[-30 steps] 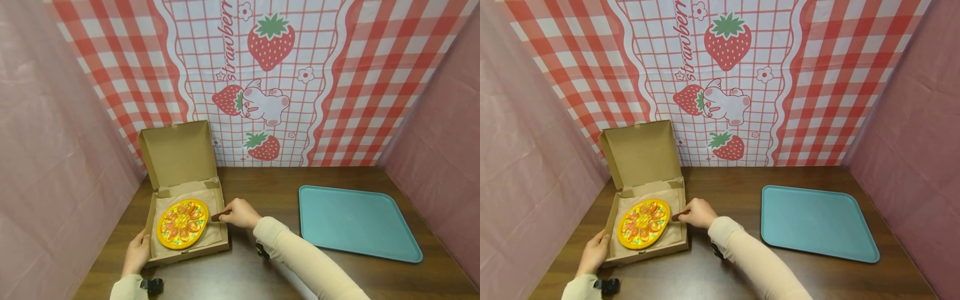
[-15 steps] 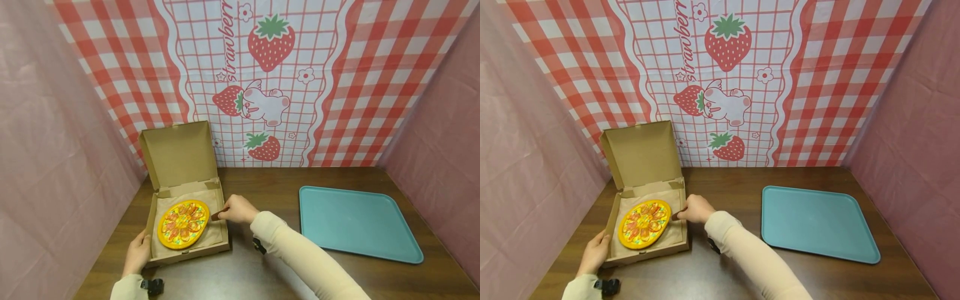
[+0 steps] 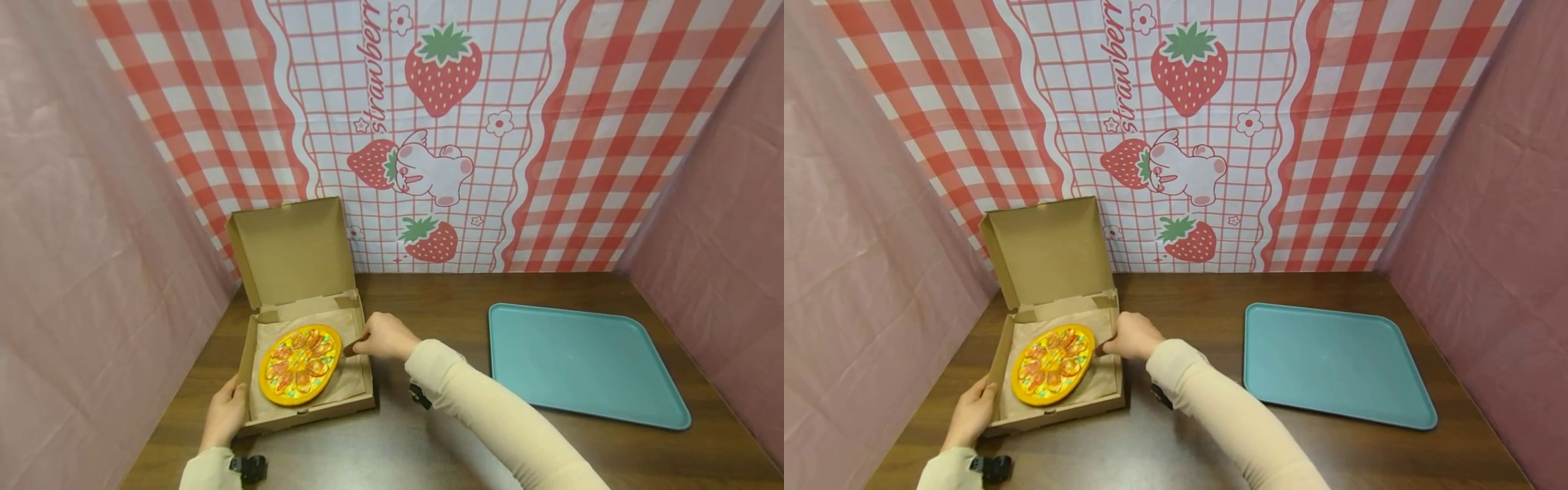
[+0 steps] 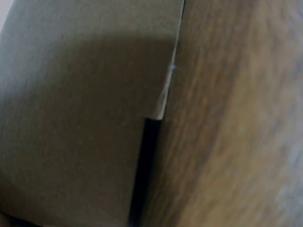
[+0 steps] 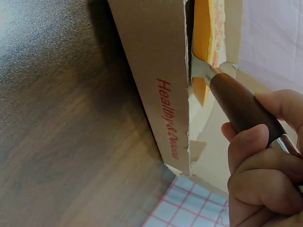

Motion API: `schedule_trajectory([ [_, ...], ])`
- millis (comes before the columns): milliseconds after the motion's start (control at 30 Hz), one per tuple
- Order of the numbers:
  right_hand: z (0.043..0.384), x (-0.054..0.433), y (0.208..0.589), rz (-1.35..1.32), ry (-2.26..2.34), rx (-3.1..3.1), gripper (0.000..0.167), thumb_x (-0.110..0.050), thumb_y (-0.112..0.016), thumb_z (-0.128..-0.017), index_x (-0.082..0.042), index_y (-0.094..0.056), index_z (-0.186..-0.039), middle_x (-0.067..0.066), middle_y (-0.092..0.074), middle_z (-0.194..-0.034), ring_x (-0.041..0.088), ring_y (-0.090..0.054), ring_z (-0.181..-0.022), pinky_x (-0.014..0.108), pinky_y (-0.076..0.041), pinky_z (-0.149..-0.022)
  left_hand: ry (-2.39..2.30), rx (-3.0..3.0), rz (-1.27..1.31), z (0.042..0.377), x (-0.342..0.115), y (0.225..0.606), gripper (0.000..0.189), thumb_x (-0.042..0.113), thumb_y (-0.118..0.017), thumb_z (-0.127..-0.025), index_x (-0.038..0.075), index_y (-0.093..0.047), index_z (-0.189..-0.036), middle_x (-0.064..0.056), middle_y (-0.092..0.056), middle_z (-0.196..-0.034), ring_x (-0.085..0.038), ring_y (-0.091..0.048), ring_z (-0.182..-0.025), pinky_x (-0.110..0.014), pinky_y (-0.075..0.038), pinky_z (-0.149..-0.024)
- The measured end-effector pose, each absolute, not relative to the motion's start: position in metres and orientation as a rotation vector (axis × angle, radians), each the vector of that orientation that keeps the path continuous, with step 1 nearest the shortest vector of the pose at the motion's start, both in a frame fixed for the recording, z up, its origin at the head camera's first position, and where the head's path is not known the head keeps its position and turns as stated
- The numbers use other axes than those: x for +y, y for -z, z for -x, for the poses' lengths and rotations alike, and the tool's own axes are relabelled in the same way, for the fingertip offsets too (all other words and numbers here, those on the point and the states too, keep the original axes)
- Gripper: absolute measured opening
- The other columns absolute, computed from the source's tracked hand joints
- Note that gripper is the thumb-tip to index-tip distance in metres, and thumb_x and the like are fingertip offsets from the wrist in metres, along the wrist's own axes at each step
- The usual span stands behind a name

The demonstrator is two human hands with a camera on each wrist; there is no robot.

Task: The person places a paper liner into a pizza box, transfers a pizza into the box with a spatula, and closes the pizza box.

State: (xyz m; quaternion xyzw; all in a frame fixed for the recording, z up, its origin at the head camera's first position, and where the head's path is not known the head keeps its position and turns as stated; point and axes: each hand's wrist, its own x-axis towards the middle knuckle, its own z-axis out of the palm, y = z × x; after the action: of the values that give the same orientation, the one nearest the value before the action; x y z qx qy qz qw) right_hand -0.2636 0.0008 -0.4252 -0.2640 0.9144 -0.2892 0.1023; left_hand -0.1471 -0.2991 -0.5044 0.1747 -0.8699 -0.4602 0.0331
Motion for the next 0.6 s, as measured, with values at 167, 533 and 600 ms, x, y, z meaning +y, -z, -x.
schedule_trajectory([
  [167,0.2608,-0.0019,0.4225,0.786,0.853,2.713,0.026,-0.026,-0.076,-0.082,-0.003,-0.078,-0.069,-0.010,-0.042,-0.046,0.007,-0.033,-0.047,0.022,-0.026,-0.044,1.417,-2.676,-0.533,0.1472,-0.2998,0.5049,0.050,0.015,-0.028,-0.104,-0.010,-0.032,-0.147,-0.035,-0.039,-0.145,-0.048,-0.042,-0.131,-0.060,-0.030,-0.114],
  [533,0.2568,-0.0049,0.4182,0.826,0.755,2.803,0.021,-0.024,-0.074,-0.082,-0.013,-0.072,-0.065,-0.010,-0.051,-0.052,0.007,-0.040,-0.048,0.021,-0.032,-0.043,1.434,-2.681,-0.535,0.1484,-0.3006,0.5052,0.050,0.016,-0.027,-0.105,-0.010,-0.030,-0.148,-0.035,-0.035,-0.148,-0.050,-0.038,-0.136,-0.059,-0.027,-0.116],
  [600,0.2558,-0.0050,0.4173,0.835,0.749,2.813,0.022,-0.025,-0.074,-0.082,-0.013,-0.071,-0.064,-0.009,-0.051,-0.052,0.007,-0.040,-0.048,0.021,-0.031,-0.043,1.437,-2.682,-0.538,0.1489,-0.3007,0.5050,0.050,0.016,-0.027,-0.105,-0.010,-0.030,-0.148,-0.035,-0.035,-0.148,-0.050,-0.037,-0.136,-0.059,-0.026,-0.116],
])
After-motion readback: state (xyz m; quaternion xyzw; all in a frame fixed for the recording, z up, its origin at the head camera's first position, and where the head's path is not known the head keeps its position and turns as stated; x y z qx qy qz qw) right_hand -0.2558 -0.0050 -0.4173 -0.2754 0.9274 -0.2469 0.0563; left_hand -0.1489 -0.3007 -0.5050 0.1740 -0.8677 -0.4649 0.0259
